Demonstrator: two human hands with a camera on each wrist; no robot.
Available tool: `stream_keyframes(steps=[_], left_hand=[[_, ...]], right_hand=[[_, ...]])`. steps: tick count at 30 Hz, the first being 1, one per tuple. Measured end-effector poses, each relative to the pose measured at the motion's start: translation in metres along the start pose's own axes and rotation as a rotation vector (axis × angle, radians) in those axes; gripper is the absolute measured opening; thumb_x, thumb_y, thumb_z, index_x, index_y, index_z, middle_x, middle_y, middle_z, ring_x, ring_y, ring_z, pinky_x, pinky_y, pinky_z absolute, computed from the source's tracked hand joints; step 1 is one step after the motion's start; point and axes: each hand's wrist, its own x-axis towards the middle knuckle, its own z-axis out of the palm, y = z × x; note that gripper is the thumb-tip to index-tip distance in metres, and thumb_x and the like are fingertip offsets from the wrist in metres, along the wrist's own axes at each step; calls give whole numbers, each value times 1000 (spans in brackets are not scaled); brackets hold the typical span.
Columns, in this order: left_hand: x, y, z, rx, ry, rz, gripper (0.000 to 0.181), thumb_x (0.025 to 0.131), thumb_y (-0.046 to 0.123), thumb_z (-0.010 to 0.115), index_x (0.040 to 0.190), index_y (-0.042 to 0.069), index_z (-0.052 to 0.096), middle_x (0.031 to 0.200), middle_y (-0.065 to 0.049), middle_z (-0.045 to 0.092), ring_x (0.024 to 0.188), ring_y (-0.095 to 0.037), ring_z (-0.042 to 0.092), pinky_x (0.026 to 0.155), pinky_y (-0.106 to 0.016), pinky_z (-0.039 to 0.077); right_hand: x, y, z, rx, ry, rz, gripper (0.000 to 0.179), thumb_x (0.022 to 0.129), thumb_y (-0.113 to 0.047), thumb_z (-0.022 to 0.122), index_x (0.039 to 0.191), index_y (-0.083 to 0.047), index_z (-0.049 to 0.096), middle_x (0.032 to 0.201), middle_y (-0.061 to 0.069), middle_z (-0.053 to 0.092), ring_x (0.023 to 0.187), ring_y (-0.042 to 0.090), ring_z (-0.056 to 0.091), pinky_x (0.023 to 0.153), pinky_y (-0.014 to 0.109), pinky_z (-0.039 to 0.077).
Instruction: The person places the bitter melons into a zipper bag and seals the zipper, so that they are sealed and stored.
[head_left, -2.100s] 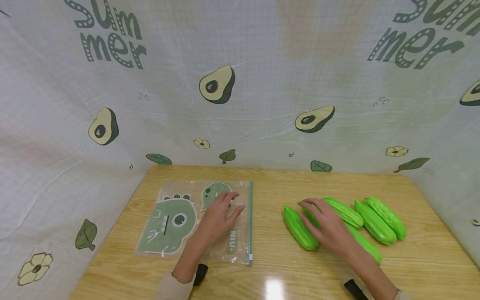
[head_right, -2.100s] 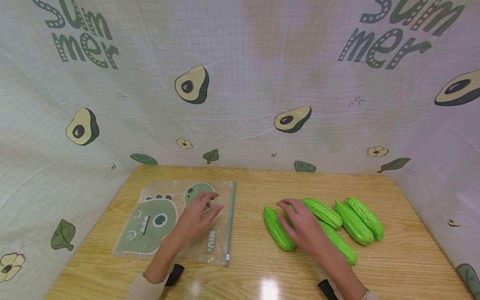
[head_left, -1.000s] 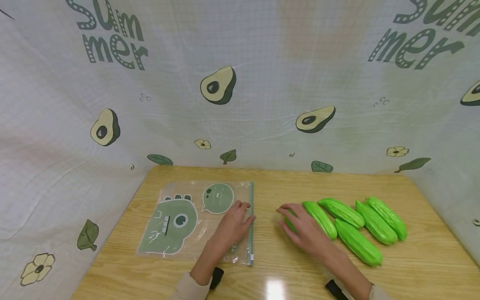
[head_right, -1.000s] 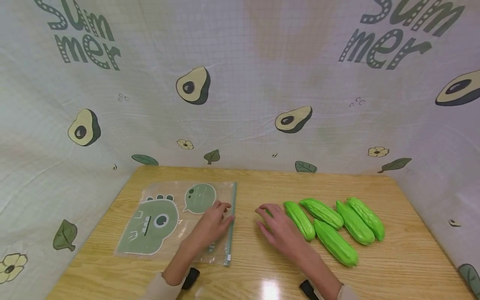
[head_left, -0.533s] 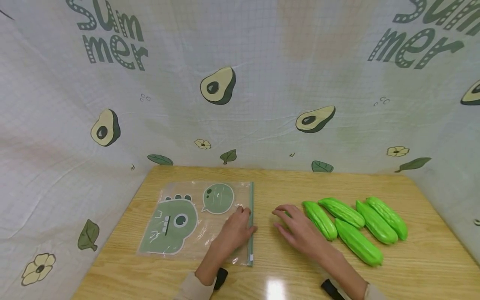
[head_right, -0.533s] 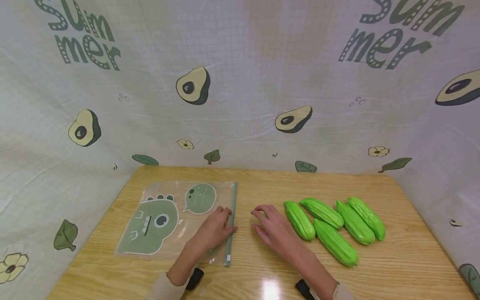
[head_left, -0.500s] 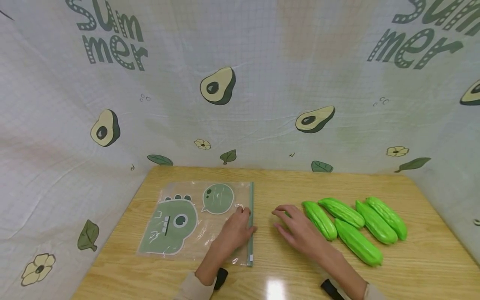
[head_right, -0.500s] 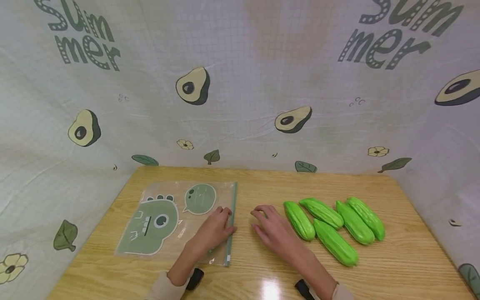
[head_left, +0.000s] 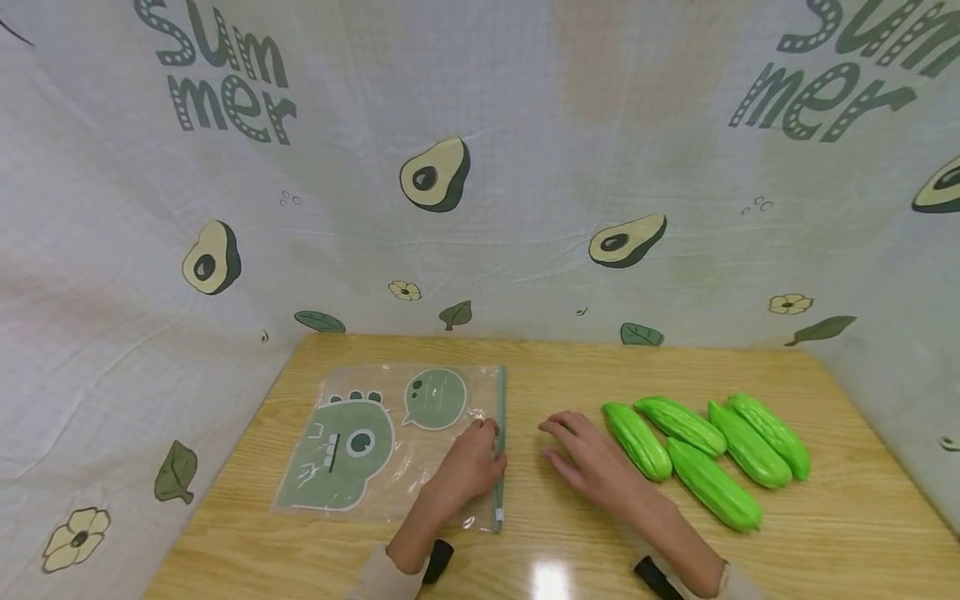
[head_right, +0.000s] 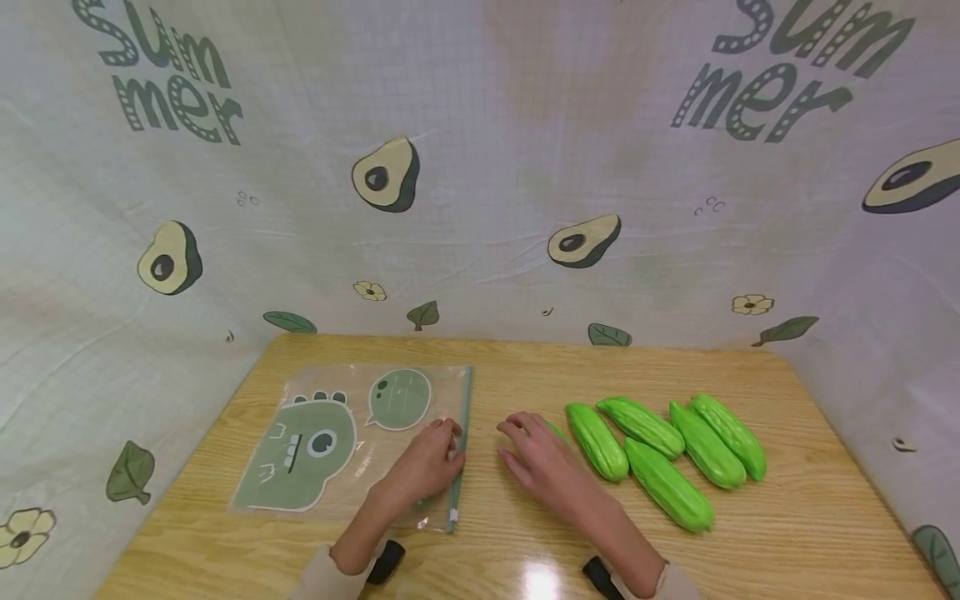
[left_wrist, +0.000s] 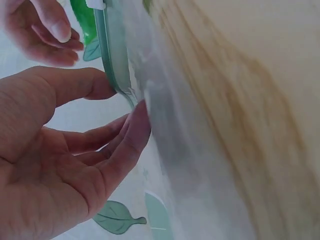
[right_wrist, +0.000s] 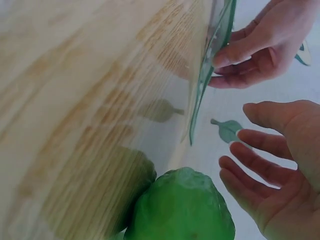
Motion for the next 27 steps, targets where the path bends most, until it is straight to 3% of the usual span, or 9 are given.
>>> stream_keyframes(steps=[3, 9, 13, 20, 27], left_hand=[[0, -2, 0, -55, -8, -26, 25, 90, 3, 69, 112, -6, 62, 89, -7, 57, 79, -24, 56, 68, -38, 51], [0, -6, 0, -113, 0, -42, 22, 90, 1, 69, 110, -7, 64, 85, -6, 63, 79, -23, 61, 68, -35, 53], [-1, -7, 1, -137, 18, -20, 21, 88, -3, 66, 109, -7, 64, 82, -7, 66, 78, -22, 65, 66, -32, 54], [-5, -10, 0, -138, 70, 48, 19, 89, -7, 62, 107, -6, 65, 77, -3, 63, 70, -14, 60, 62, -26, 52], [-7, -11, -2, -176, 102, 90, 17, 90, -9, 62, 106, -6, 66, 76, -3, 63, 68, -9, 57, 61, -23, 51]], right_hand=[[2, -2, 1, 17, -28, 28, 33, 87, -12, 82, 117, -3, 70, 114, 8, 67, 106, 24, 65, 83, 40, 58], [9, -6, 2, 44, -76, 101, 34, 91, -13, 79, 120, -1, 69, 115, 8, 66, 106, 23, 65, 86, 40, 58], [11, -7, 4, 68, -67, 121, 33, 90, -12, 80, 119, -1, 68, 114, 8, 67, 105, 24, 66, 85, 41, 58], [14, -8, 9, 95, -48, 137, 35, 91, -12, 79, 121, 0, 68, 114, 9, 68, 106, 25, 67, 86, 42, 58], [21, -11, 10, 138, -77, 223, 35, 93, -11, 77, 123, 2, 66, 117, 12, 67, 109, 28, 66, 89, 45, 57]])
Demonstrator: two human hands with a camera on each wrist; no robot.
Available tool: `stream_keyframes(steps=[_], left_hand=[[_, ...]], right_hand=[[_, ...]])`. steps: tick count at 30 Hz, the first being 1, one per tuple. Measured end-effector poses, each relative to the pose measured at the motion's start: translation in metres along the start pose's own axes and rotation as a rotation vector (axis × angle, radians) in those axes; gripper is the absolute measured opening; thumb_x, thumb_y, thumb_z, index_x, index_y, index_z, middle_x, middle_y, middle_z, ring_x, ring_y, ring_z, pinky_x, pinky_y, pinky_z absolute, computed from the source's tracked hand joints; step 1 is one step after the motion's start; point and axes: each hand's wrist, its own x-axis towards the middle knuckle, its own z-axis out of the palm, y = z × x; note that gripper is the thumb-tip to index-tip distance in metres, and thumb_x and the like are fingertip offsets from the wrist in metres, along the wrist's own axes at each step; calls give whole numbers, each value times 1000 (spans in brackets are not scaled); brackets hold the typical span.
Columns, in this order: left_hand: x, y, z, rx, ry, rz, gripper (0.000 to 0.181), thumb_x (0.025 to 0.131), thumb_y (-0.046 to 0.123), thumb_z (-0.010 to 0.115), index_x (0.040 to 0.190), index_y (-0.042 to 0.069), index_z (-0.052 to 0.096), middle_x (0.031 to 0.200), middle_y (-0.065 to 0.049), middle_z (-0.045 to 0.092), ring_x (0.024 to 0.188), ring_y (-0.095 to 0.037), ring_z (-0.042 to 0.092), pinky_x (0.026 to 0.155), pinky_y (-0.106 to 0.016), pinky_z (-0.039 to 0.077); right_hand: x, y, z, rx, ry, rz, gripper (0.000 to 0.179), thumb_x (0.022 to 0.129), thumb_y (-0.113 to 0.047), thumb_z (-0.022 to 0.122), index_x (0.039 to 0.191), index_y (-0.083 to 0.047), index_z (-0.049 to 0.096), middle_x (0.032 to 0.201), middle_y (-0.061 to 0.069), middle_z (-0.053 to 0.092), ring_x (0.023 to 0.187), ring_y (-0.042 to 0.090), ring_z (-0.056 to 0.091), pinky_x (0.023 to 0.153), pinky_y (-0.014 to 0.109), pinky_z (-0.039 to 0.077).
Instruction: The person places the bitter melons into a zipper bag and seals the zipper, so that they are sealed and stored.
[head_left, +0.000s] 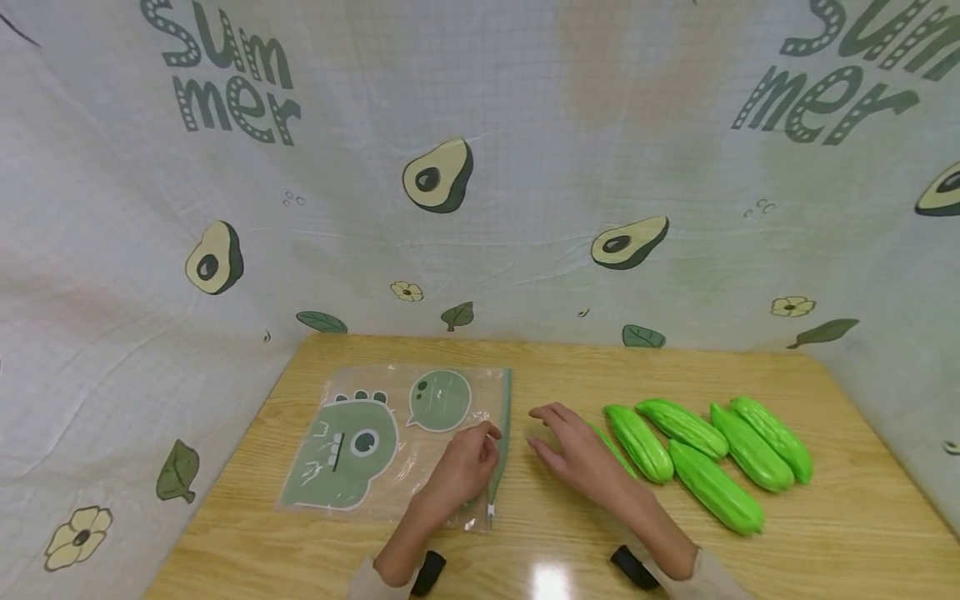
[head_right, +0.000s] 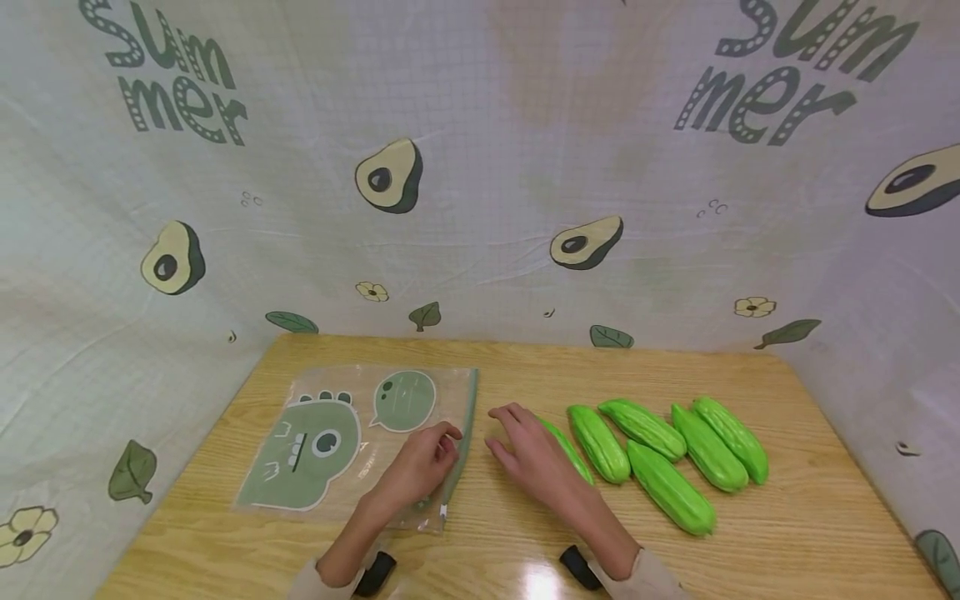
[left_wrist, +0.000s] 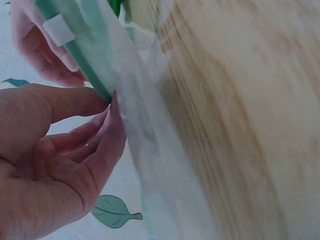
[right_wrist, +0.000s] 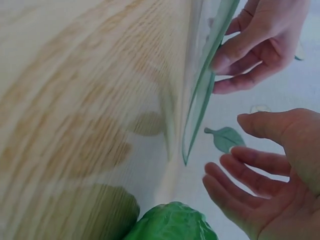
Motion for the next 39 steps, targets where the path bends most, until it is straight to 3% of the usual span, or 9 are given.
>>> stream_keyframes(steps=[4, 11, 18, 26, 39], left_hand=[[-2, 1, -1, -21, 0, -15, 15, 91, -9, 64, 105, -5, 67, 80, -4, 64, 71, -12, 60, 63, -25, 53], [-3, 4, -3, -60, 28, -24, 12, 92, -8, 63, 103, -5, 67, 86, -7, 65, 76, -18, 65, 67, -27, 56], [-4, 6, -4, -120, 48, -24, 10, 94, -7, 64, 103, -5, 67, 87, -7, 65, 77, -18, 65, 69, -28, 56], [-3, 9, -6, -161, 69, -33, 8, 95, -5, 65, 102, -4, 67, 86, -5, 65, 78, -16, 64, 69, -27, 56], [-2, 8, -7, -167, 93, -32, 6, 95, -4, 66, 100, -2, 66, 87, -6, 66, 80, -17, 64, 68, -23, 55]], right_hand=[[2, -1, 1, 34, -16, 39, 34, 94, -12, 76, 124, 2, 66, 119, 12, 67, 110, 29, 66, 90, 45, 57], [7, -1, 6, 88, -7, 45, 30, 93, -10, 75, 118, 4, 67, 114, 15, 70, 98, 30, 70, 83, 42, 59], [14, -3, 12, 177, -25, 102, 20, 95, -9, 72, 112, 2, 68, 109, 18, 72, 93, 30, 71, 80, 43, 60], [20, -4, 18, 238, -34, 172, 11, 97, -9, 71, 104, -2, 68, 99, 11, 73, 86, 24, 72, 76, 35, 60], [23, -3, 24, 281, -12, 159, 8, 93, -3, 72, 97, -5, 65, 87, 3, 71, 79, 17, 70, 70, 27, 59]])
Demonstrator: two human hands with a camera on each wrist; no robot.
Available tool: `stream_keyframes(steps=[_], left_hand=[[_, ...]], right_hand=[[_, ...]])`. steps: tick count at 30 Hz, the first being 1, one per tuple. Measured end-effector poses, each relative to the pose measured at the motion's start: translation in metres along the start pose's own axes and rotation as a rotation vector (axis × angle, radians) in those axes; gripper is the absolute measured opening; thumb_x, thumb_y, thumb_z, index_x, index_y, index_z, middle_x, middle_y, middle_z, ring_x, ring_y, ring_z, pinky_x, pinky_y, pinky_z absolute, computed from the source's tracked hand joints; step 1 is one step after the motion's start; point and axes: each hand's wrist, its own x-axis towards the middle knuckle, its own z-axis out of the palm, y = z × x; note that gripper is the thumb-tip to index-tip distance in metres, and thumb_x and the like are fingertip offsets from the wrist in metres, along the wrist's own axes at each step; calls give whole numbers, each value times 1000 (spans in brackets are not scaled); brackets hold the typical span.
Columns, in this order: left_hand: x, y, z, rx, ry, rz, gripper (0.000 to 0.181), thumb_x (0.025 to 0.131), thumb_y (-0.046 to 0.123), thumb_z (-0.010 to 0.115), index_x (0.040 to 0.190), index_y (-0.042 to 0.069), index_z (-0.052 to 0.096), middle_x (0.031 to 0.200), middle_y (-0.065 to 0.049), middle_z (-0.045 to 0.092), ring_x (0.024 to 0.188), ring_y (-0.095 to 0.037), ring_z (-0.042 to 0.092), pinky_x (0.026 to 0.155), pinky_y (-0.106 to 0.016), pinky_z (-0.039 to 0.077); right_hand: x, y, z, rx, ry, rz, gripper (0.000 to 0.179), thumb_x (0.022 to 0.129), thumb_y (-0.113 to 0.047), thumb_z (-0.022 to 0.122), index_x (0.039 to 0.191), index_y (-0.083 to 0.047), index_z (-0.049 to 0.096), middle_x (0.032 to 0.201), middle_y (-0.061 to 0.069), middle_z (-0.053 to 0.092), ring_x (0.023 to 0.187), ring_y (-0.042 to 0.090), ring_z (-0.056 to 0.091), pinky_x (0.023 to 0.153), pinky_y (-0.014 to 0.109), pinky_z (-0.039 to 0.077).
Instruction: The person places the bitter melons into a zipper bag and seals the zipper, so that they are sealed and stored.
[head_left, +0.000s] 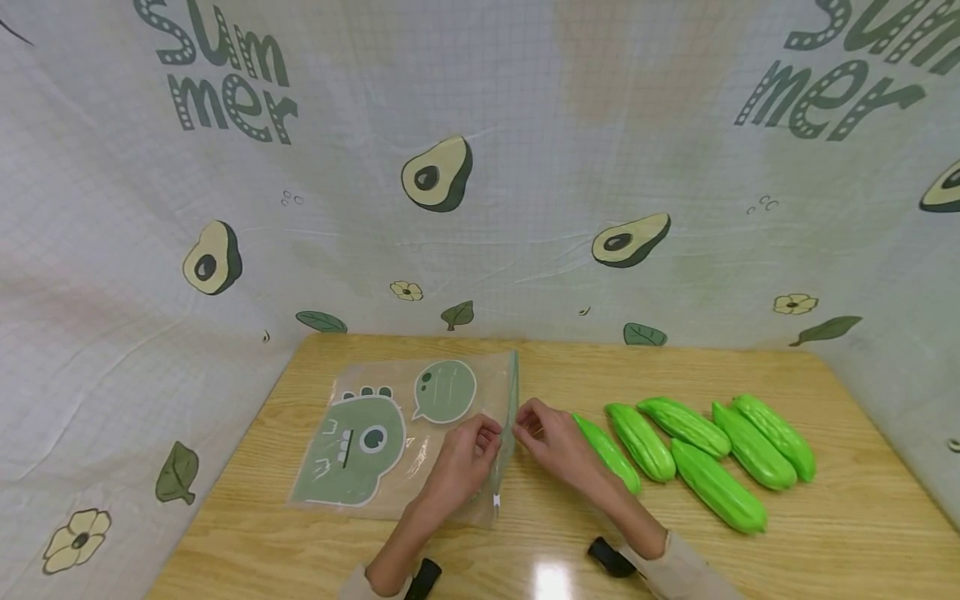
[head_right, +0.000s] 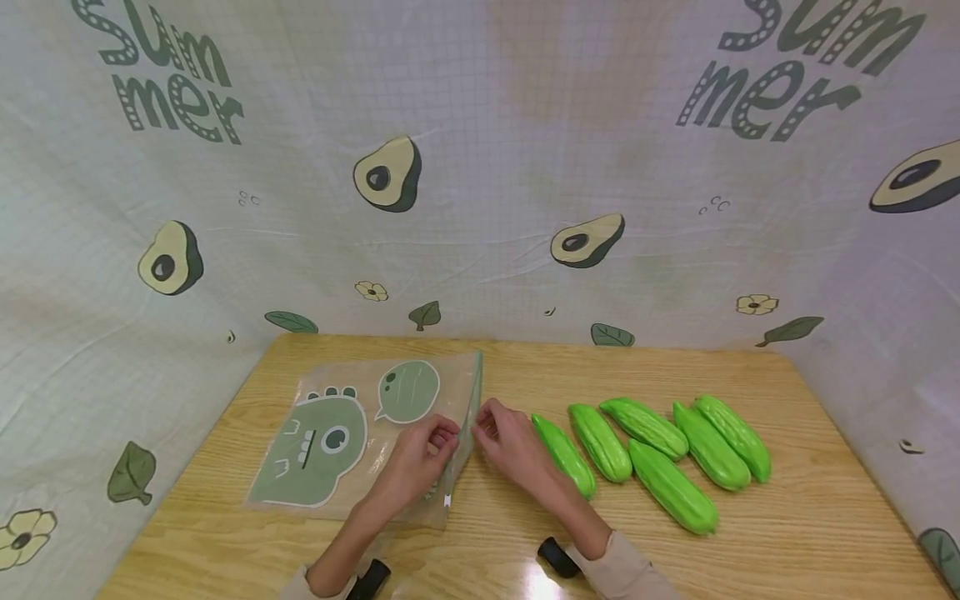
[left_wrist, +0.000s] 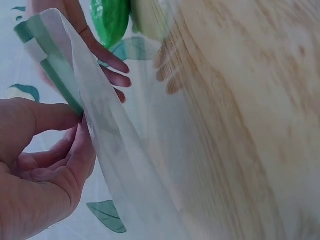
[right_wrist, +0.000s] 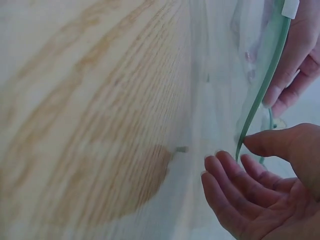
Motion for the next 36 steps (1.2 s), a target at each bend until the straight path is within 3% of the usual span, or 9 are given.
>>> stream_keyframes(steps=[11, 19, 36], left_hand=[[0, 2, -1, -42, 35, 9, 7, 95, -4, 66, 102, -2, 65, 87, -6, 66, 80, -18, 65, 63, -21, 55], [1, 0, -1, -48, 92, 58, 12, 91, -7, 67, 102, -3, 64, 89, -11, 67, 81, -20, 67, 64, -22, 58], [-3, 3, -6, -28, 202, 56, 14, 89, -6, 72, 99, 1, 65, 88, -8, 67, 78, -17, 67, 64, -23, 58]], right_hand=[[1, 3, 3, 41, -31, 14, 6, 94, 0, 71, 98, 0, 67, 84, 5, 72, 75, 14, 68, 68, 26, 57], [1, 1, 4, 31, -11, 45, 6, 92, 3, 71, 97, 0, 68, 84, 6, 72, 75, 16, 68, 67, 25, 56], [-6, -2, 6, -15, -25, 93, 12, 89, 5, 74, 99, 3, 68, 86, 11, 72, 75, 21, 70, 66, 26, 58]])
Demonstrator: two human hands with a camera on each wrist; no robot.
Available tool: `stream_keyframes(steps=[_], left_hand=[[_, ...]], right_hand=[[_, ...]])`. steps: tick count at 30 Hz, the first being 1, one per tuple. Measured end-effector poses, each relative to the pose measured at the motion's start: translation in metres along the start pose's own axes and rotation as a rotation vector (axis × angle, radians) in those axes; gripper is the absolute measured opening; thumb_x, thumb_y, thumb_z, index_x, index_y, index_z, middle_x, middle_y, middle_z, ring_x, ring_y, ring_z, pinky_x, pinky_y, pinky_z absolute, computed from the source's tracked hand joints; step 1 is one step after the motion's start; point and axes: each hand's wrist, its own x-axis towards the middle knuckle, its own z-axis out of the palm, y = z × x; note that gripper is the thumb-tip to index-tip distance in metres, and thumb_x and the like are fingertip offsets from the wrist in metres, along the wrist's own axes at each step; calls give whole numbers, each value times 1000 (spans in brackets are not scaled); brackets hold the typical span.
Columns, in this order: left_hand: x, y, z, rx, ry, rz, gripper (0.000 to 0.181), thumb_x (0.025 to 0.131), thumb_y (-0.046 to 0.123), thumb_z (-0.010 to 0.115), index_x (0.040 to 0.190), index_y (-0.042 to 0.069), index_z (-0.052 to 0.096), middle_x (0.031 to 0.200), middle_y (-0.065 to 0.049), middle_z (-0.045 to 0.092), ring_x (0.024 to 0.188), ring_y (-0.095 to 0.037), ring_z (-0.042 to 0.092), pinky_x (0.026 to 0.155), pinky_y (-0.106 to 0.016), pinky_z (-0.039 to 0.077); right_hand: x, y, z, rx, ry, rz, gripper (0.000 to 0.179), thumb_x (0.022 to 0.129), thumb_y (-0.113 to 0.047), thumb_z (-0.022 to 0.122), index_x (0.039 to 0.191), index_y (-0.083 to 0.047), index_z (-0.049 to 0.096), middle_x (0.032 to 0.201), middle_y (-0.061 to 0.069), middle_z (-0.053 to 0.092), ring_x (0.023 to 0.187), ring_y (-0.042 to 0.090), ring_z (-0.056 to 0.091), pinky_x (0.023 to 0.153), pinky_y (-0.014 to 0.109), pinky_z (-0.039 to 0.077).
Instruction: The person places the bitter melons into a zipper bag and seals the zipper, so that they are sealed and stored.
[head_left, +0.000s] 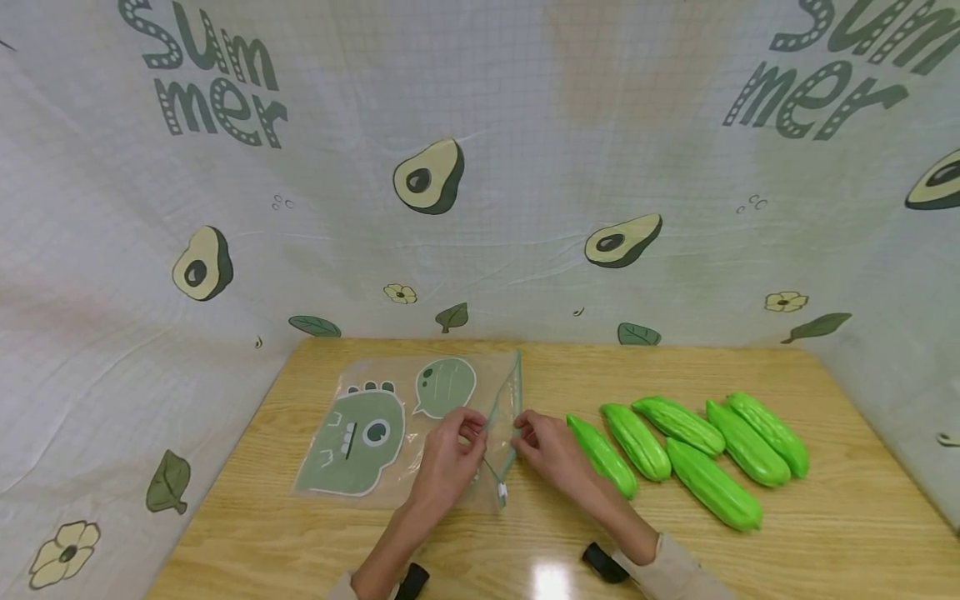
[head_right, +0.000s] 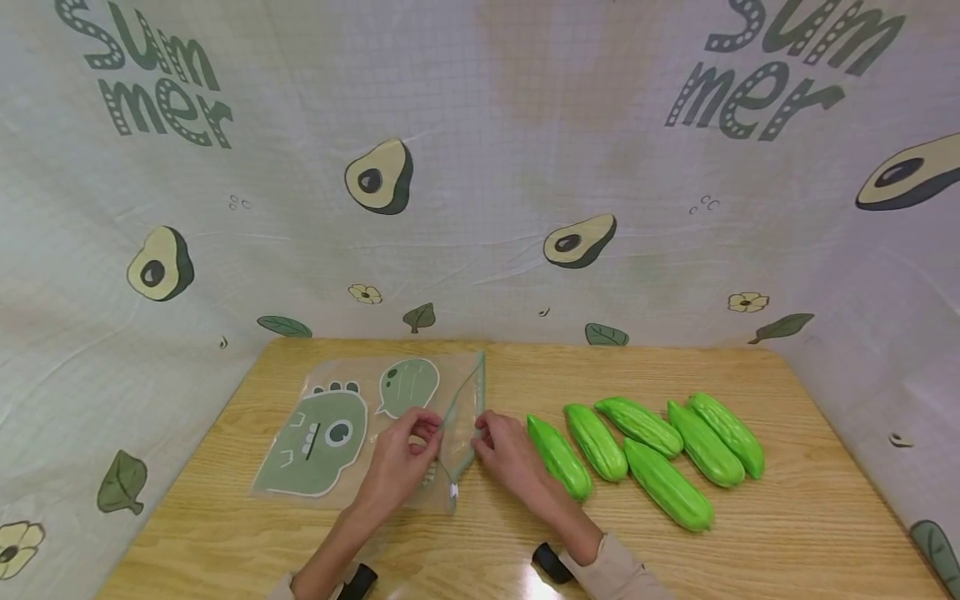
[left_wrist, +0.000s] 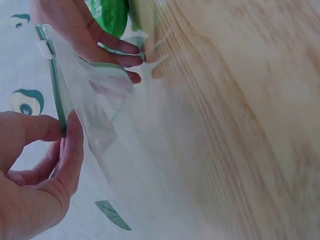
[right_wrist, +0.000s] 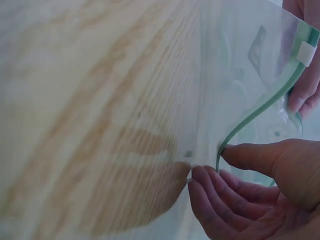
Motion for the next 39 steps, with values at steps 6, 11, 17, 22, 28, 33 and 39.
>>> stream_keyframes(steps=[6, 11, 17, 22, 28, 33, 39], left_hand=[[0, 1, -3, -15, 29, -24, 15, 89, -6, 72, 100, 2, 65, 88, -6, 67, 79, -16, 66, 64, -23, 58], [-1, -1, -4, -20, 37, -21, 16, 89, -7, 71, 100, 2, 65, 88, -7, 67, 79, -17, 66, 64, -23, 58], [-2, -1, -6, -17, 42, -14, 14, 92, -4, 70, 102, 3, 64, 91, -9, 67, 81, -18, 66, 64, -24, 58], [-4, 0, -8, -22, 48, 6, 15, 93, -4, 69, 105, 3, 63, 95, -11, 67, 84, -18, 66, 67, -25, 59], [-5, 0, -12, -46, 57, 39, 15, 95, -6, 66, 106, 2, 61, 96, -10, 65, 86, -20, 67, 68, -25, 60], [-5, -1, -11, -87, 36, 40, 15, 95, -9, 65, 106, 0, 60, 97, -14, 64, 87, -24, 67, 68, -24, 60], [-7, -4, -7, -67, 14, 46, 14, 95, -8, 66, 104, 1, 61, 96, -13, 64, 86, -23, 66, 68, -24, 60]], right_hand=[[-2, -2, 0, -25, -7, -8, 13, 88, 5, 74, 99, 5, 67, 86, 11, 71, 74, 21, 70, 65, 25, 57], [-4, -2, 0, -33, -7, -15, 13, 88, 5, 75, 99, 6, 67, 85, 12, 71, 74, 22, 70, 65, 26, 57], [-5, -1, -1, -20, -23, 24, 13, 89, 4, 75, 99, 6, 67, 87, 13, 72, 76, 22, 71, 66, 29, 58], [-5, -1, -2, -21, -29, 64, 14, 89, 3, 75, 99, 6, 67, 89, 14, 72, 77, 22, 71, 68, 34, 59], [-6, -5, -4, -30, -16, 85, 15, 89, 4, 75, 100, 8, 67, 88, 15, 70, 78, 23, 69, 66, 35, 59], [-7, -5, -4, -56, -6, 93, 15, 89, 3, 75, 100, 9, 67, 87, 13, 70, 79, 22, 68, 66, 35, 58], [-8, -4, -3, -72, 3, 51, 13, 88, 4, 76, 98, 9, 68, 87, 15, 70, 79, 23, 69, 66, 34, 59]])
